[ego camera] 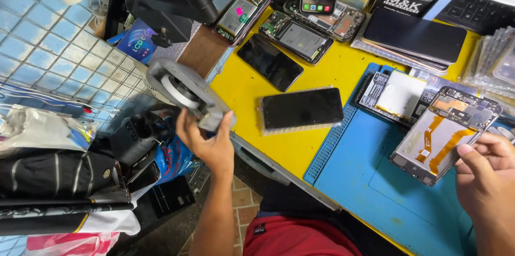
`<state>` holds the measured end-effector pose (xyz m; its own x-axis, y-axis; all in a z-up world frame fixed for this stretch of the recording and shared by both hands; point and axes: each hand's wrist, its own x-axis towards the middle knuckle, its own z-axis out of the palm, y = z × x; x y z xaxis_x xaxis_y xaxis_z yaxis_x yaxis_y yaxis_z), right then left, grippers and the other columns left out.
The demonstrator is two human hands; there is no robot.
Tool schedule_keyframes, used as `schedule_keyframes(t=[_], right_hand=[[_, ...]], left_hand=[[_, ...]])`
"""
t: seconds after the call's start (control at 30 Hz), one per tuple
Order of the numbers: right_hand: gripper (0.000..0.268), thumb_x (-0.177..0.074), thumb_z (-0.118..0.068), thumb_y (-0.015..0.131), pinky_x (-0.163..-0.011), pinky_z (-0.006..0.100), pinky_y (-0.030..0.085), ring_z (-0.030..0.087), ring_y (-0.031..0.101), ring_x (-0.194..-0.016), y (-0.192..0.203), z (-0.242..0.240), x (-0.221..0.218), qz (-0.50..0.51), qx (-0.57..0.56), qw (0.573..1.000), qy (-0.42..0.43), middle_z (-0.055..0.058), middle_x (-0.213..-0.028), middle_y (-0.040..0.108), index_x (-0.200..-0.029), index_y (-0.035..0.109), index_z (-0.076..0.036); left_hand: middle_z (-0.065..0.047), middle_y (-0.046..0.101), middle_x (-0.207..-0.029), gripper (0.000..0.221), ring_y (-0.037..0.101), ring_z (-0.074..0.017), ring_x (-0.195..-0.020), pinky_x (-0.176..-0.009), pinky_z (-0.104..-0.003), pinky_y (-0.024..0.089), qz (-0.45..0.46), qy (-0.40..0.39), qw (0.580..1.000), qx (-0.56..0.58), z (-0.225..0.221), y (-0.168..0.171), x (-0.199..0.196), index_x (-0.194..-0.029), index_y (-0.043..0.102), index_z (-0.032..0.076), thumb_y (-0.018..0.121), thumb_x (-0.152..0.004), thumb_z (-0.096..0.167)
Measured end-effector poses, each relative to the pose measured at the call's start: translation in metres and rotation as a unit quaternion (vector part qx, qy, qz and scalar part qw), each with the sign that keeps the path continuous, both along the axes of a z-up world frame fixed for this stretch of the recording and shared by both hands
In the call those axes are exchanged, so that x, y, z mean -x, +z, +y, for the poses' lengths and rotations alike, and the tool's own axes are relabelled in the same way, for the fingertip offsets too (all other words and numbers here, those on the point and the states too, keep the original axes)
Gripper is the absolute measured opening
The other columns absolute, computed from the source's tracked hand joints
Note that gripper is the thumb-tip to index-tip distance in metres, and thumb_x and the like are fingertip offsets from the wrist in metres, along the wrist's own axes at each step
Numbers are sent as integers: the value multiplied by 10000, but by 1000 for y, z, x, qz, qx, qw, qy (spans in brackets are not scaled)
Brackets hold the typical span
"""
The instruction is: The person repairs a disassembled smartphone by connecting internal ribbon cables and manipulating components. They also briefly interact with a separate, powered-on smartphone, navigating its screen before returning to the repair task.
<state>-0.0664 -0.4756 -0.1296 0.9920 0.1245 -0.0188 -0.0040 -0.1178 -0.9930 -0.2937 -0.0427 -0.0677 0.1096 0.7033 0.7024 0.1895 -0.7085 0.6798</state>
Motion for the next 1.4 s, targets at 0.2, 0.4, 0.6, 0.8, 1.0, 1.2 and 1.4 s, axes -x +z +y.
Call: schedule_keyframes(t=[0.2,0.4,0.6,0.8,1.0,1.2,1.4], right_hand=[[261,-993,-108,688,-747,135,490,63,606,-820,38,17,11,48,-91,995,-13,19,-976,633,-1241,612,-77],[222,-972,-37,656,-725,185,450,107,574,-852,41,18,9,41,-87,995,1,53,-948,610,-1187,605,-33],[224,-1003,3,609,-812,264,475,157,588,-916,47,20,9,33,-86,996,19,112,-993,642,-1226,611,29],[204,-999,0,612,-836,295,499,188,610,-966,46,18,8,35,-78,996,20,132,-1027,658,-1199,610,38],[221,-981,8,627,-847,286,504,170,603,-944,48,18,8,13,-63,998,22,123,-1008,652,-1200,626,40],[189,-975,22,613,-865,331,559,215,652,-975,53,20,8,16,-48,998,25,160,-1037,689,-1160,635,53],[214,-951,9,624,-874,359,571,248,671,-983,49,22,9,35,-61,997,30,192,-1060,703,-1156,630,69]], left_hand=[[-220,506,-1354,548,544,-397,-1262,-1115,-497,461,25,59,997,-45,47,7,-24,-1075,655,-132,980,-766,183],[-202,455,-1373,575,483,-413,-1286,-1065,-539,482,28,32,997,-62,81,1,-42,-1173,630,-129,990,-826,155],[-272,449,-1276,406,446,-454,-1226,-1084,-591,352,41,60,985,-159,48,12,-32,-1298,502,-60,727,-1059,178],[-117,759,-953,135,740,-232,-824,-697,-320,607,175,-390,881,-204,28,24,-113,-1123,731,7,658,-1016,45],[-64,762,-895,308,511,-125,-491,-408,-259,380,257,-378,841,-289,49,34,-247,-1325,709,82,624,-1030,56],[-66,746,-804,306,510,-101,-463,-390,-249,413,276,-342,853,-283,53,26,-288,-1322,720,115,634,-1028,97],[-92,794,-924,286,695,-198,-625,-460,-333,517,244,-312,866,-306,60,24,-290,-1273,747,94,669,-997,92]])
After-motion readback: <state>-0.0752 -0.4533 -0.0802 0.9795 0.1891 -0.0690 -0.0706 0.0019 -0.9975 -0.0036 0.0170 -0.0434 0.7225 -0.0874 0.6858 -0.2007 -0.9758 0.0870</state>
